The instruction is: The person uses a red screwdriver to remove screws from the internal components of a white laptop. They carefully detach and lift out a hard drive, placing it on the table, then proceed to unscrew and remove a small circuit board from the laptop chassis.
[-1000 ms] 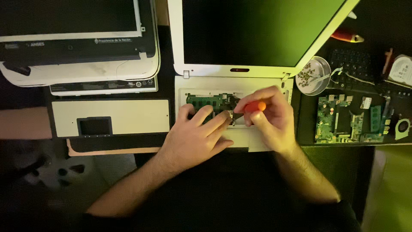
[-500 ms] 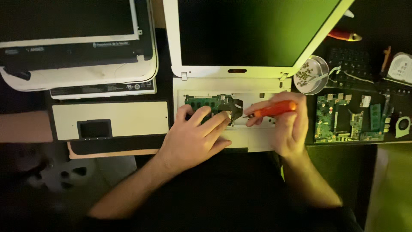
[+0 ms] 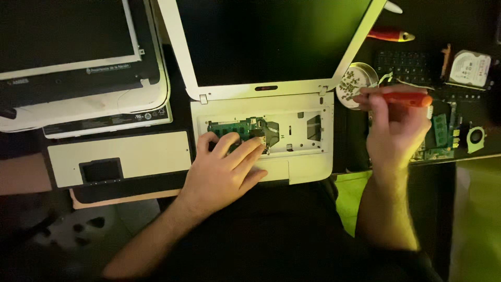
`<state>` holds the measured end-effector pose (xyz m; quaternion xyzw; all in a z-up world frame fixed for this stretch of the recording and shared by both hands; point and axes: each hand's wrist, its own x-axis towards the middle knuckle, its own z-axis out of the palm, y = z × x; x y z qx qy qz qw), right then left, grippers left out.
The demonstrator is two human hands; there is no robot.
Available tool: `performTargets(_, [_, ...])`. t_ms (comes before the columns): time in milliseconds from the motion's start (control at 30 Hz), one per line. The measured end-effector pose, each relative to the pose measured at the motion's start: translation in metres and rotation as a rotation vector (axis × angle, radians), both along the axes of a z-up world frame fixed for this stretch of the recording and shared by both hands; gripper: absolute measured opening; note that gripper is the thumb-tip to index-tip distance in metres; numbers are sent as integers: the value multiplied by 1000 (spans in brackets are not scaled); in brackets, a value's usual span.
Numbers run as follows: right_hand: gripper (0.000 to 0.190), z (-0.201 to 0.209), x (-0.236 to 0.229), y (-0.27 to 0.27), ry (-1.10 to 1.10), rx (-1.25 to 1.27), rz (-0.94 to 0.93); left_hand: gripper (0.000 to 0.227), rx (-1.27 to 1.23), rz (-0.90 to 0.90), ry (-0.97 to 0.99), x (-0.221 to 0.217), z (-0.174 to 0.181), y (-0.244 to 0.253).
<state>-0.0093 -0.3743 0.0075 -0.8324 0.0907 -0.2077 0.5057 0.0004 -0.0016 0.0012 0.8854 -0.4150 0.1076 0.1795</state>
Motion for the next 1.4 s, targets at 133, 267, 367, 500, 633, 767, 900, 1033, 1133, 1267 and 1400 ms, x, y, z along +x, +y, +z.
performTargets(133, [9, -1, 5, 1, 10, -127, 14, 53, -20, -1, 12, 1, 1, 0])
performTargets(267, [6, -1, 5, 2, 7, -231, 11, 51, -33, 0, 24, 1, 1, 1])
performTargets(367, [7, -1, -1, 7, -61, -197, 35, 50, -36, -8, 22, 2, 1, 2])
performTargets(500, [9, -26, -18, 0, -101, -463, 154, 44, -64, -4, 17, 2, 3, 3])
performTargets(633, [36, 14, -11, 86, 57, -261, 237, 37, -143, 31, 22, -2, -10, -1])
performTargets(767, [11, 3, -4, 95, 174, -188, 468, 32, -194, 90, 40, -5, -14, -1])
performTargets(900, [14, 13, 8, 112, 42, -638, 537, 28, -250, 129, 79, -5, -13, 1])
performTargets(1033, [22, 5, 7, 120, 50, -702, 530, 27, -273, 140, 106, -5, -10, 1])
performTargets(1133, [25, -7, 4, 120, 120, -688, 466, 27, -266, 115, 86, -4, -13, 3])
performTargets(1267, [23, -3, 6, 120, 191, -670, 464, 34, -190, 102, 76, -5, -12, 3])
performTargets(1400, [16, 11, 11, 123, 291, -643, 501, 45, -98, 69, 94, -4, -4, 6])
